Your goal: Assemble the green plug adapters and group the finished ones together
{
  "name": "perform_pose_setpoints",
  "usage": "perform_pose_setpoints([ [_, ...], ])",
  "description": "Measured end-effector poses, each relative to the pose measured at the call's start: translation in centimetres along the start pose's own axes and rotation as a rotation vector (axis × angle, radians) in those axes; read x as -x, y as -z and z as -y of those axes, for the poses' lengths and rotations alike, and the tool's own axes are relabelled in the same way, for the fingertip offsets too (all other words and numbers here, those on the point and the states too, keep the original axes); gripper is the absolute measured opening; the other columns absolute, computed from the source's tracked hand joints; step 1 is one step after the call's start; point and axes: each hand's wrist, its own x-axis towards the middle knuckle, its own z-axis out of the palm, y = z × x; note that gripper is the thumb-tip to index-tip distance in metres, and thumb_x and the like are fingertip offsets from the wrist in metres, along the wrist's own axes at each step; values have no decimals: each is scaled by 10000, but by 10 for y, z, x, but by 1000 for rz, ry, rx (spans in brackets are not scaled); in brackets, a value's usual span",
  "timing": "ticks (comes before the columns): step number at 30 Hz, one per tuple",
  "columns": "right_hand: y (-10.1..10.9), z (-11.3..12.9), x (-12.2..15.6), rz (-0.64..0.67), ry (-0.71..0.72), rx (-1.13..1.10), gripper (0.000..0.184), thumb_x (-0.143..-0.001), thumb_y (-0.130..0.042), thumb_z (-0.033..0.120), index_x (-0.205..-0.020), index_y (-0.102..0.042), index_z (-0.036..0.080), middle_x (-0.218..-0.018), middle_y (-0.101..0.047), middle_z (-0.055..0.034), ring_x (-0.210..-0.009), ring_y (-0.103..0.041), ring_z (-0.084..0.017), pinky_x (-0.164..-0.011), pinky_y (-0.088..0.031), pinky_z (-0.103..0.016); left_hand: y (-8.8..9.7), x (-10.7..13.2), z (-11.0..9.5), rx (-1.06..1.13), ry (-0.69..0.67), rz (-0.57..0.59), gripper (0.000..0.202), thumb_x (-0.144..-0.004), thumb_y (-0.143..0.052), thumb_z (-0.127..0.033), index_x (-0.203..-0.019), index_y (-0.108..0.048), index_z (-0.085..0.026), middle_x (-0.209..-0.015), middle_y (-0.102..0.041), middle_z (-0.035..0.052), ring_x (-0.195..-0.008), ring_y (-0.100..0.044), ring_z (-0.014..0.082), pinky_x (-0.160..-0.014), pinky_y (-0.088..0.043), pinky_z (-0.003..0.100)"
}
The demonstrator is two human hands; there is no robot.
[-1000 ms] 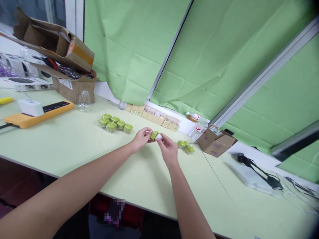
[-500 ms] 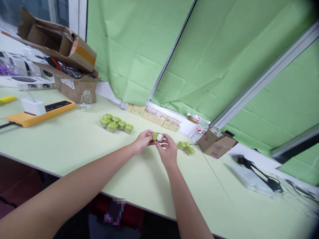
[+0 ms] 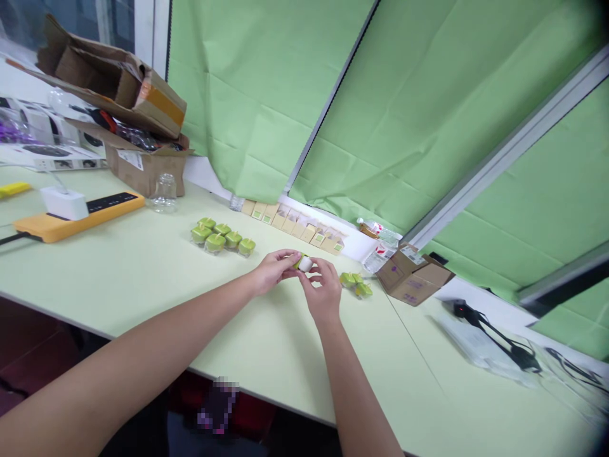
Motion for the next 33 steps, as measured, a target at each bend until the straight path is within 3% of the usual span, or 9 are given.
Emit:
perform_pose_setpoints([
  [12,1,-1,2,-19,10,-2,328,-837,-653,337,-1155,-666,262,-1085,-677,-61,-898,-660,-212,-803,-604,-396,-3,3,-3,-10,-52,25,361,-743,-795,-358,-979,-669,-117,-910,-712,74,-798,-680,142,-849,-559,309],
  [19,-5,-13,8,-54,-72,12,447,-809,-675,431,-1224,-653,266,-1174,-686,-78,-962,-679,-278,-855,-591,-497,-3,5,-7,-10,-40,48,346,-748,-792,-358,-968,-667,-123,-938,-712,79,-804,-683,145,-855,-555,312],
  [25,-6,-10,8,-39,-46,-22,492,-804,-683,426,-1250,-634,223,-1179,-679,-112,-962,-672,-264,-830,-599,-464,-2,3,-5,-31,-48,32,348,-745,-792,-366,-958,-659,-125,-909,-709,73,-777,-678,139,-864,-553,335],
  [30,-10,-8,3,-2,-323,-310,556,-773,-708,467,-1229,-598,168,-1149,-665,-133,-915,-675,-241,-718,-618,-399,-4,2,-1,-93,-113,-22,349,-675,-842,-338,-833,-629,-110,-850,-695,63,-799,-676,163,-870,-554,392],
  [33,-10,-8,-1,32,-450,-475,533,-761,-722,478,-1171,-614,155,-1095,-678,-122,-871,-674,-219,-741,-619,-406,-4,3,0,-132,-111,-6,352,-709,-808,-388,-840,-643,-106,-845,-692,64,-782,-668,158,-854,-559,394],
])
